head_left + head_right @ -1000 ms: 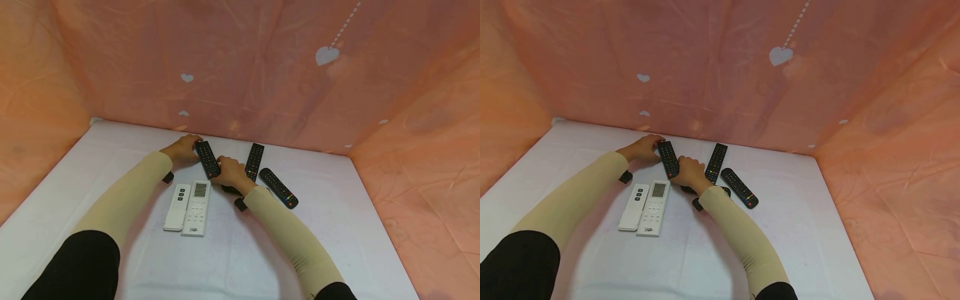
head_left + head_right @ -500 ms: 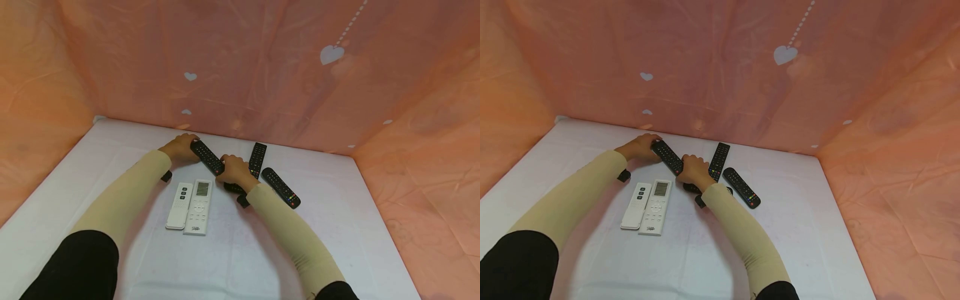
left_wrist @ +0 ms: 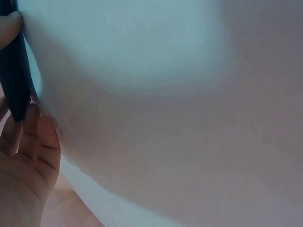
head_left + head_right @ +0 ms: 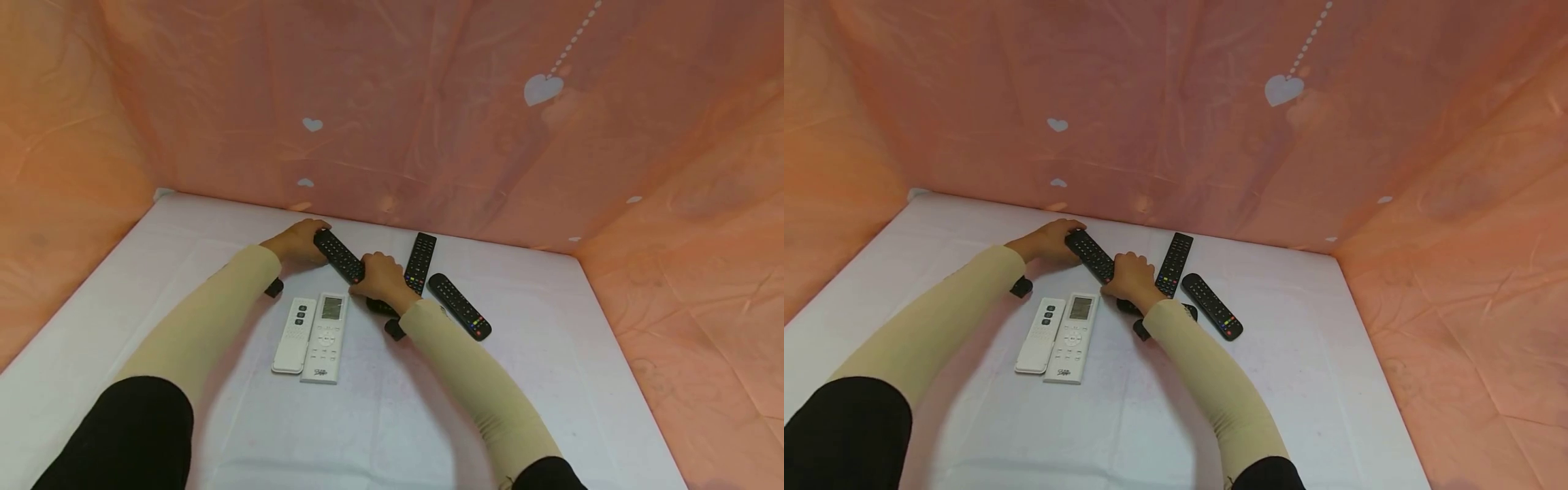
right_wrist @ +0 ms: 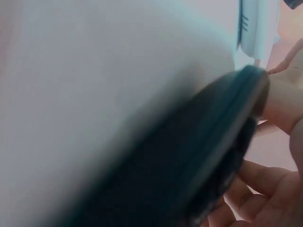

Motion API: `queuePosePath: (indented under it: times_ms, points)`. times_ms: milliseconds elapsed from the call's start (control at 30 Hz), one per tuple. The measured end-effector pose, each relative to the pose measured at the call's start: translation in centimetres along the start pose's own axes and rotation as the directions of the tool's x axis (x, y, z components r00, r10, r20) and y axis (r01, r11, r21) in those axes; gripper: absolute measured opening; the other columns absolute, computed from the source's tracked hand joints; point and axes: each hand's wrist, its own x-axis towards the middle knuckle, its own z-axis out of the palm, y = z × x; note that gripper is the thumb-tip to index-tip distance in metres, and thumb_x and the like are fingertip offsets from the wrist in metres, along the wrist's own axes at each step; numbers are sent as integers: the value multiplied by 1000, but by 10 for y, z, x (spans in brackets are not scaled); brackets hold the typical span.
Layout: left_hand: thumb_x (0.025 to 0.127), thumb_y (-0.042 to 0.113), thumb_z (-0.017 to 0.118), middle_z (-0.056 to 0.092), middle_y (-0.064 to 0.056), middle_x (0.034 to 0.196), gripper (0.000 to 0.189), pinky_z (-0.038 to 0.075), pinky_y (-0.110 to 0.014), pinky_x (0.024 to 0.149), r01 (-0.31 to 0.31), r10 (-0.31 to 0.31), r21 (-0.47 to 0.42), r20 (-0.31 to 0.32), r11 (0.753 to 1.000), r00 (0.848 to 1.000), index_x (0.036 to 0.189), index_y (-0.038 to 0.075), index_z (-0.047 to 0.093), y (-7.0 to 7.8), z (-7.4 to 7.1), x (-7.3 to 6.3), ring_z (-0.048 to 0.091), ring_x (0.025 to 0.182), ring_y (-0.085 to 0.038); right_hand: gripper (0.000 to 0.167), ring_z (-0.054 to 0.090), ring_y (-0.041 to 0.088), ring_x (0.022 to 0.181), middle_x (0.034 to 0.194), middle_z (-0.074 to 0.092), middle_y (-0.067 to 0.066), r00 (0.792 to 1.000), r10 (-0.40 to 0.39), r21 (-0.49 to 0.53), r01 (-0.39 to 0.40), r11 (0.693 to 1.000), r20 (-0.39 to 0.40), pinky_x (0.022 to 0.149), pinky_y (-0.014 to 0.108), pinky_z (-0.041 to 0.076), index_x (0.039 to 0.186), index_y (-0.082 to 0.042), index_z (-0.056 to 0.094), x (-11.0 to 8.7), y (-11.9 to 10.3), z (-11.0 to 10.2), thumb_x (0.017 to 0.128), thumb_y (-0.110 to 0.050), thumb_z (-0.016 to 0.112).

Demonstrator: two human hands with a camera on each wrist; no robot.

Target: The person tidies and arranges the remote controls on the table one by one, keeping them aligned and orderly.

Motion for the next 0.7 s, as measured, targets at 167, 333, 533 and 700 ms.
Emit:
queuePosePath:
  times_ms: [167, 333, 533, 700]
  points:
    - [71, 16, 78, 42, -26, 143, 82, 30, -52, 113, -6, 6, -6, -19, 1000, 1000, 143, 1, 40, 0, -3, -6, 42, 131, -40, 62, 60, 26, 100, 110, 63, 10, 1000, -28, 82, 29, 996, -9, 87, 44, 50, 122, -7, 61, -1, 2, -4, 73, -39, 81]
    - [73, 15, 79, 44, -27, 141, 78, 31, -51, 112, -28, 27, -17, -45, 999, 999, 139, -4, 41, 1, -11, -15, 44, 129, -40, 64, 60, 26, 101, 113, 62, 14, 996, -93, 170, 94, 981, -12, 91, 37, 50, 125, -3, 60, 1, 5, -10, 72, -29, 83]
    - [73, 14, 81, 48, -30, 135, 74, 34, -52, 110, -23, 21, -24, -56, 999, 998, 134, -8, 43, -1, -16, -21, 47, 125, -41, 63, 59, 26, 102, 112, 64, 15, 992, -123, 209, 124, 970, -16, 95, 35, 48, 125, -1, 61, 3, 7, -14, 71, -23, 84]
    - [74, 15, 80, 50, -30, 132, 72, 38, -52, 106, -15, 12, -49, -58, 999, 998, 133, -7, 44, -5, -17, -27, 50, 120, -40, 60, 59, 24, 100, 109, 65, 13, 989, -147, 210, 146, 967, -14, 93, 35, 49, 125, -2, 61, 5, 11, -16, 73, -22, 83]
